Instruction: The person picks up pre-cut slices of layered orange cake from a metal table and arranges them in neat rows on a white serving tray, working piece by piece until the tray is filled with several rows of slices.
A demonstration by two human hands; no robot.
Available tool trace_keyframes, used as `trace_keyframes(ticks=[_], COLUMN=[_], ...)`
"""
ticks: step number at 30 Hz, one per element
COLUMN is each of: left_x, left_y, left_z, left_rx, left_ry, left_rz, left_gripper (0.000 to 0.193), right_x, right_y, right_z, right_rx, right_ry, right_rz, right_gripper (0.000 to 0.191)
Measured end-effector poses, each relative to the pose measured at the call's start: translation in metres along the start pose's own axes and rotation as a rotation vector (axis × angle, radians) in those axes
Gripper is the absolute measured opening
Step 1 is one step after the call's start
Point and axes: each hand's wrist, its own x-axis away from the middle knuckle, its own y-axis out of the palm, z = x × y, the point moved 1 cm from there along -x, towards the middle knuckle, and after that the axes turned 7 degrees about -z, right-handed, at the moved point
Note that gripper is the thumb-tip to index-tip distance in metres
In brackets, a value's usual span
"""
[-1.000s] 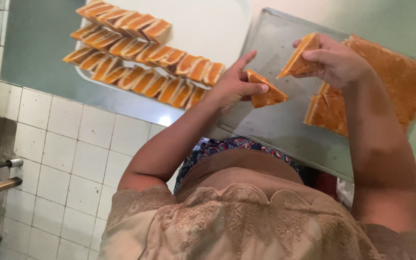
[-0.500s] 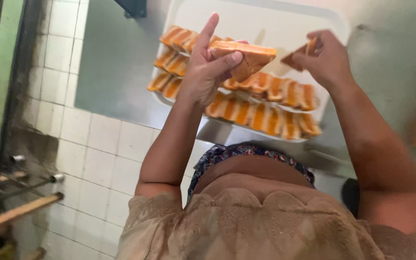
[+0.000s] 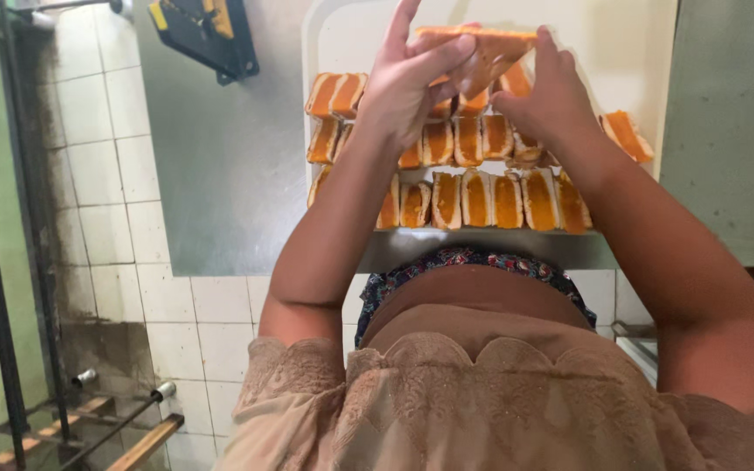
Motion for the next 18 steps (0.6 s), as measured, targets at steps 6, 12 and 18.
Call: trace_keyframes(ticks=[6,12,18], left_x=[-0.045,-0.063,-0.077], left_y=[0.010,0.013,0.019], left_z=[-0.011,-0.023,-0.029], left_rx=[-0.075,-0.068,-0.281], left_ry=[-0.040,-0.038,-0.063], left_rz=[-0.047,-0.054,-0.140], left_gripper=[0.085,0.076,0.102], right_x=[-0.004,-0.011,-0.026], right_y=[-0.027,-0.024,-0.086], right_z=[-0.015,-0.009,0.041], right_rx=[-0.300,-0.464,-1.003], right_ry=[0.141,0.331,0.063], right_rz=[-0.219,-0.353,-0.239], right_gripper=[0.073,0.063,0.050])
